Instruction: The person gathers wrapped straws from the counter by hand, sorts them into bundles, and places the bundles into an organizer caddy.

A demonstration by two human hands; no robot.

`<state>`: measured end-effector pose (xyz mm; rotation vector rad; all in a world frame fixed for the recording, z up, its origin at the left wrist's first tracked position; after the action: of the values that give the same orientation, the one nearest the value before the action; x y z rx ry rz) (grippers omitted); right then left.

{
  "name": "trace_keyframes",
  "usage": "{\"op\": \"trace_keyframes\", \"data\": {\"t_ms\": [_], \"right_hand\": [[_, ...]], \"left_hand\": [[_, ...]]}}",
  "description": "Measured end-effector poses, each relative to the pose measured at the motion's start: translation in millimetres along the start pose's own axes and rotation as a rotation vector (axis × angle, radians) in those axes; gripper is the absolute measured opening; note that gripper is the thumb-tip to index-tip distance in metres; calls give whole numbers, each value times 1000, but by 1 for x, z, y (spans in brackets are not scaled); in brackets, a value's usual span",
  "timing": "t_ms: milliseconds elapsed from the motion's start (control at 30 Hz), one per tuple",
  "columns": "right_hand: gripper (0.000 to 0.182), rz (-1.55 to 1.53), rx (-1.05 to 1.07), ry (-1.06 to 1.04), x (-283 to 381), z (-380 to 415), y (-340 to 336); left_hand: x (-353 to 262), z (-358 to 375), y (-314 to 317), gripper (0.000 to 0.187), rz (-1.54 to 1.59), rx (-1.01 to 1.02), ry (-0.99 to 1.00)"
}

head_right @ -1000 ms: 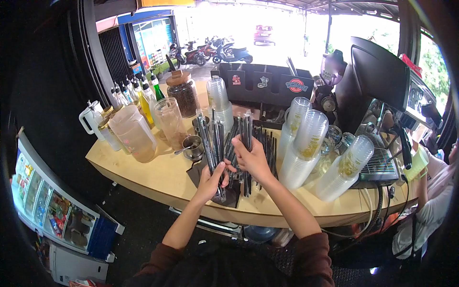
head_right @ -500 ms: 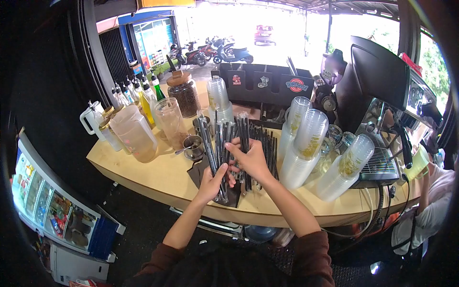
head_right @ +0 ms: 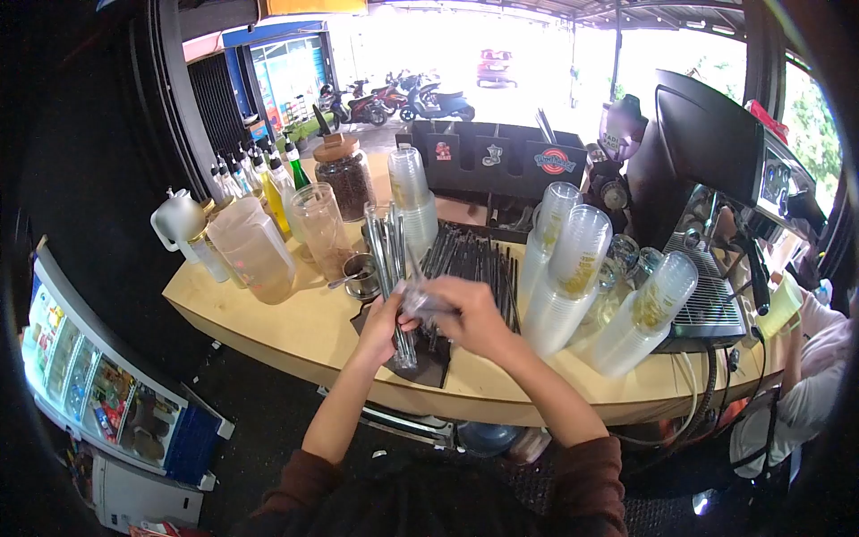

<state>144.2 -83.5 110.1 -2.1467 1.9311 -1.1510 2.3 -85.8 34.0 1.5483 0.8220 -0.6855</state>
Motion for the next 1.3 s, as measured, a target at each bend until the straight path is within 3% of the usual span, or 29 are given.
{"op": "trace_keyframes", "data": {"t_ms": [67, 100, 200, 333, 400, 467, 500, 567, 667, 733, 800, 900, 967, 1067, 1300], "right_hand": [[46, 7, 56, -112, 3, 6, 16], [46, 12, 153, -9, -2, 11, 21], [45, 95, 260, 39, 2, 17, 26], [36, -43, 157, 77, -1, 13, 13], [21, -196, -57, 221, -4, 7, 5], [23, -340, -223, 363, -21, 5, 3], [23, -341, -225, 364, -23, 2, 1], [24, -596, -161, 657, -32, 0, 3], [25, -649, -177, 842, -26, 0, 11], [21, -650, -188, 824, -28, -1, 11], [20, -857, -141, 686, -40, -2, 13], [25, -805, -280, 643, -44, -6, 15], [24, -807, -315, 566, -42, -9, 12], [21, -830, -259, 681, -37, -7, 11], [27, -617, -291, 664, -36, -10, 14]], "left_hand": [[-5, 0, 9, 33, -79, -37, -33], [-8, 0, 11, 34, -66, -65, -8], [-13, -2, 6, 34, -112, -68, 23], [-10, -1, 4, 29, -220, -50, 66], [-8, 5, 7, 27, -207, -10, 21], [-2, 9, 7, 26, -200, 17, 24], [-1, 11, 9, 26, -238, 58, 33], [0, 15, 18, 25, -283, 115, 33], [4, 17, 22, 24, -329, 153, 54], [4, 17, 21, 26, -350, 159, 67], [4, 15, 17, 29, -338, 61, 127], [6, 13, 15, 32, -134, 132, 89], [8, 11, 12, 32, -175, 127, 105], [9, 11, 13, 32, -224, 120, 129], [9, 11, 15, 28, -382, 82, 199]]}}
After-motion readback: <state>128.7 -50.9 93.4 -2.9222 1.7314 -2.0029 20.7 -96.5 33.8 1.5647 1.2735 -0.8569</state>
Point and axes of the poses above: each hand's wrist, its own z-axis away from the middle knuckle, its own y-axis out of the palm, x = y × z, the point moved 4 cm from there along -z, towards the middle knuckle, and after that the axes turned 1 degree about y, right-handed, at the moved point
